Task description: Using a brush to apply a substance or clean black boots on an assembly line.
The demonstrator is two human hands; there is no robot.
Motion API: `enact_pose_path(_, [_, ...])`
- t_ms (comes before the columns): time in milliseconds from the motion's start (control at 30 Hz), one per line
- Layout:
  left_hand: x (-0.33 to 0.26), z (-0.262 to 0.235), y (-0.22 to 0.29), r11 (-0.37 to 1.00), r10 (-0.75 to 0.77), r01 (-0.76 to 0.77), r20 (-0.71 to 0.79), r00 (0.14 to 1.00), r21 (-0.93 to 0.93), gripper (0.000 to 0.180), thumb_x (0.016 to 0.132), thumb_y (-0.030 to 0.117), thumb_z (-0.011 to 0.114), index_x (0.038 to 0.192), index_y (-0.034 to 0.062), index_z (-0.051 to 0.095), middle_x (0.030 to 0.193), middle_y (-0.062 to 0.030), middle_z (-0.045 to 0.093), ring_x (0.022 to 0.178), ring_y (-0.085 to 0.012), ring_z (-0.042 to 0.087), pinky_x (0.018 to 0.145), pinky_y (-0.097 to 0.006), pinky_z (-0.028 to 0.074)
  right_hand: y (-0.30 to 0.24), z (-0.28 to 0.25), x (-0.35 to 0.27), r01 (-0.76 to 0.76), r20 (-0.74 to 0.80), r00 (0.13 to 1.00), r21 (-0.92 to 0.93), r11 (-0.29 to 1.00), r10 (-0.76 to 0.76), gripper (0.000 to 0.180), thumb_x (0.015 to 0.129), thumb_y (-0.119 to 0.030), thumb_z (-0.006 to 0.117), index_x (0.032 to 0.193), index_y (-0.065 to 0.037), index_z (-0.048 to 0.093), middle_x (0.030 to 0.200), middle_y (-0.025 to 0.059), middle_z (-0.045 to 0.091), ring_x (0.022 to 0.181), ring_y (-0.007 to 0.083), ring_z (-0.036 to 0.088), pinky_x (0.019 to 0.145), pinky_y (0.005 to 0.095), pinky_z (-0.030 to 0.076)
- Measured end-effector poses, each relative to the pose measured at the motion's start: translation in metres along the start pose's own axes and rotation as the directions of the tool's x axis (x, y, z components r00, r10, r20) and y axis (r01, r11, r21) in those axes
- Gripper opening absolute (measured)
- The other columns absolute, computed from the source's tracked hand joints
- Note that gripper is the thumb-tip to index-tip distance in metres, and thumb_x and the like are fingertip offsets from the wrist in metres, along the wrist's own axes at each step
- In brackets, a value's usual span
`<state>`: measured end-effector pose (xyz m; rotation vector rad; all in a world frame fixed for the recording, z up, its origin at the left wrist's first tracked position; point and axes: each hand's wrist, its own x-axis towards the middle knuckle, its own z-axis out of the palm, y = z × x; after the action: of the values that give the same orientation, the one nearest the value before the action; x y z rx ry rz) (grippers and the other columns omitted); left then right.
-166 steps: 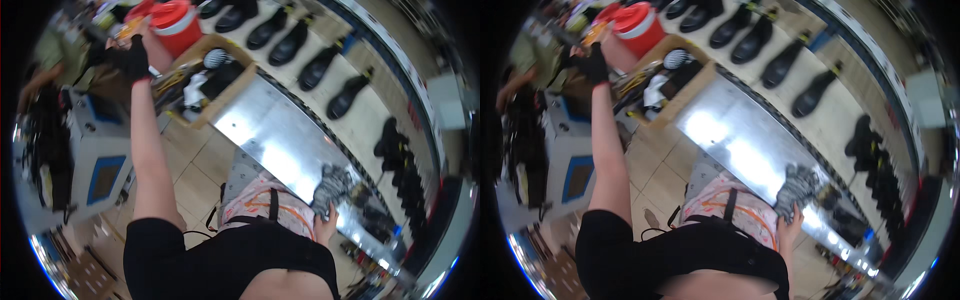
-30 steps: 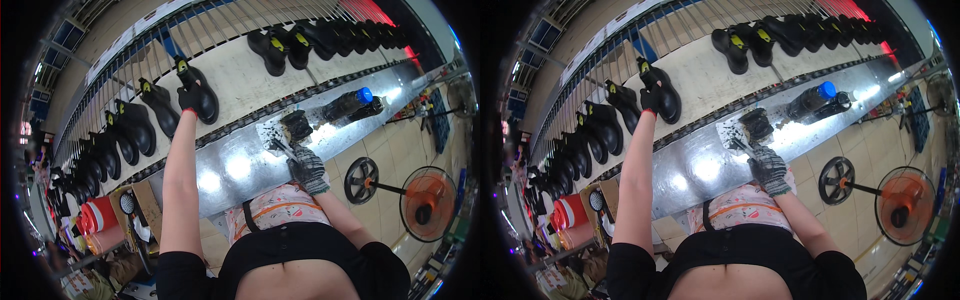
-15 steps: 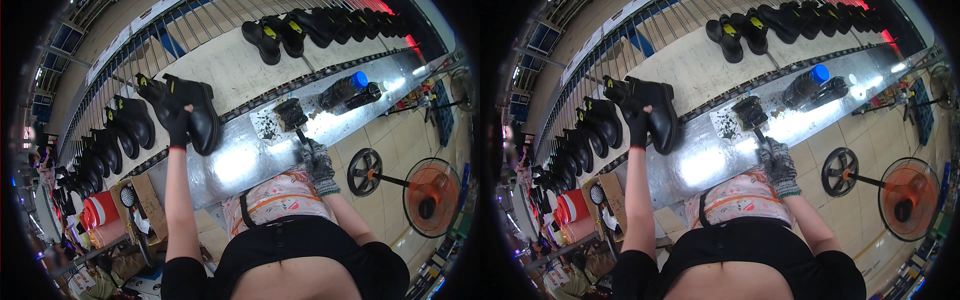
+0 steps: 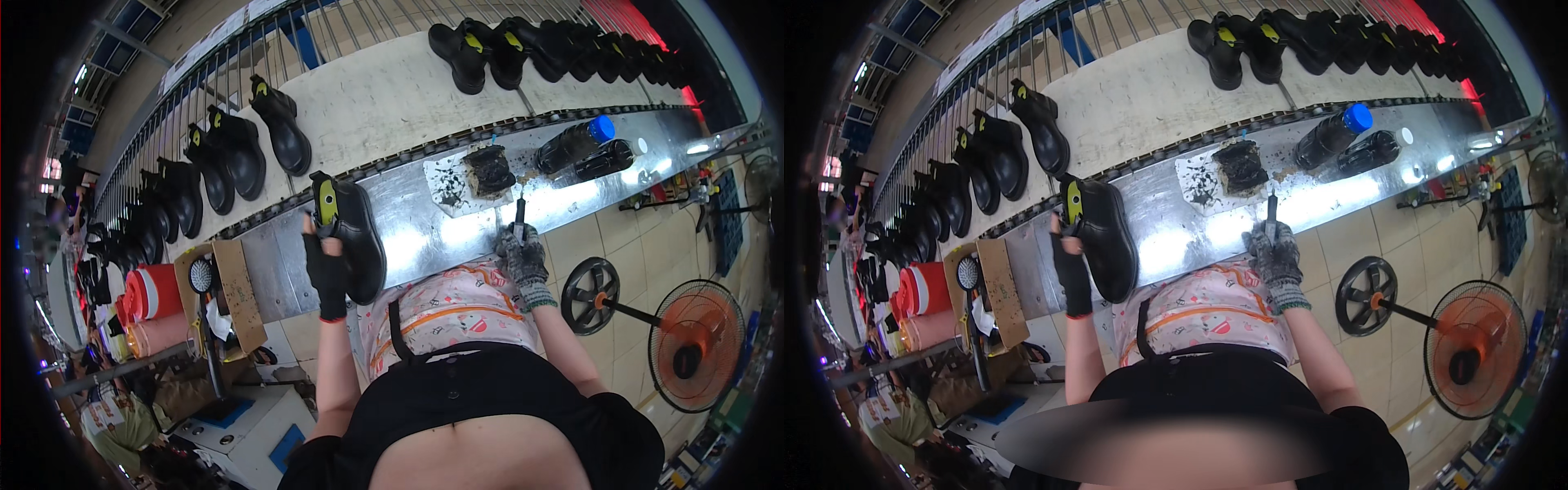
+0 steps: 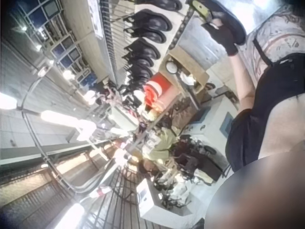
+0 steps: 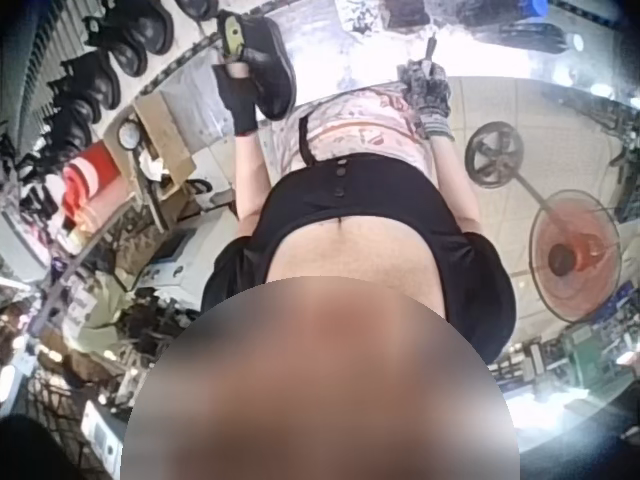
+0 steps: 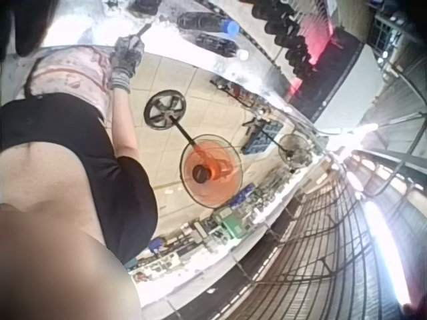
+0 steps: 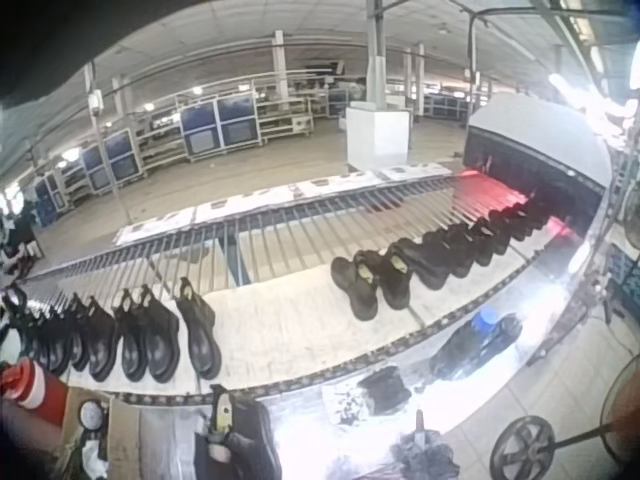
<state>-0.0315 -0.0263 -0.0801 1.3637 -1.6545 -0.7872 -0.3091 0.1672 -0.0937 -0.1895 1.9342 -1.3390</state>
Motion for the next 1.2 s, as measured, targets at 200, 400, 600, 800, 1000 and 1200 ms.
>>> enact_pose_path(200, [0.107,0.017,-0.005,0.642,0.058,0.398,0.559,0.827,-0.655,0.070,0.095,0.057,0.026,0.118,-0.0032,0.054,0.104,-0.0131,0.063,0.096,-0.0175,0.058,0.089,-0.030,0.043,0.016,0.005,0.002,0.119,0.032,0.992,0.097,0.988,-0.122,0.067,0.085,-0.007,0.056,0.142,-0.015,0.022,0.088,0.0092,0.061,0.048,0.0096,0.051,0.038,0.0253,0.041])
enact_pose_path(400, [0.132,0.032,-0.022,0.732,0.151,0.386,0.687,0.711,-0.561,0.088,0.087,0.072,0.014,0.073,-0.0006,0.062,0.077,-0.0095,0.063,0.080,-0.0204,0.058,0.077,-0.029,0.045,-0.029,0.008,-0.006,-0.104,0.176,0.983,0.327,0.939,0.048,0.060,0.091,-0.008,0.047,0.144,-0.019,0.021,0.083,0.0081,0.059,0.051,0.0097,0.052,0.042,0.0238,0.043])
enact_pose_path(600, [0.106,-0.001,0.030,0.383,0.464,0.202,0.377,0.802,-0.901,0.084,0.081,0.076,0.015,0.058,0.0046,0.052,0.057,-0.0069,0.051,0.066,-0.0194,0.048,0.083,-0.032,0.035,-0.032,0.005,-0.015,0.068,0.014,0.997,0.242,0.968,-0.073,0.036,0.088,-0.011,0.056,0.122,-0.010,0.044,0.091,0.0090,0.064,0.053,0.0117,0.057,0.042,0.0243,0.047])
enact_pose_path(800, [0.081,-0.010,0.053,0.317,0.637,0.072,0.268,0.723,-0.946,0.086,0.069,0.086,0.021,0.056,0.0074,0.054,0.058,-0.0038,0.054,0.076,-0.0186,0.050,0.104,-0.038,0.023,-0.079,0.001,-0.034,0.103,0.292,0.938,0.271,0.957,-0.184,0.037,0.086,-0.015,0.058,0.121,-0.006,0.051,0.094,0.0096,0.063,0.061,0.0104,0.058,0.045,0.0211,0.048])
enact_pose_path(1000, [0.069,-0.014,0.078,0.390,0.672,0.143,0.387,0.632,-0.910,0.086,0.065,0.088,0.027,0.055,0.0077,0.054,0.059,-0.0033,0.054,0.076,-0.0179,0.049,0.103,-0.037,0.025,-0.164,0.025,-0.052,0.420,0.650,0.738,-0.232,0.877,-0.182,0.032,0.082,-0.015,0.061,0.111,-0.004,0.062,0.106,0.0086,0.065,0.081,0.0142,0.063,0.062,0.0265,0.053])
enact_pose_path(1200, [0.064,-0.013,0.086,0.439,0.637,0.169,0.439,0.634,-0.882,0.086,0.064,0.089,0.031,0.052,0.0066,0.052,0.057,-0.0032,0.053,0.071,-0.0182,0.049,0.103,-0.037,0.025,-0.190,0.043,-0.062,0.978,0.843,0.187,-0.206,0.018,-0.505,0.044,0.073,-0.038,0.071,0.111,-0.017,0.065,0.106,0.0066,0.065,0.095,0.0257,0.061,0.080,0.0360,0.049])
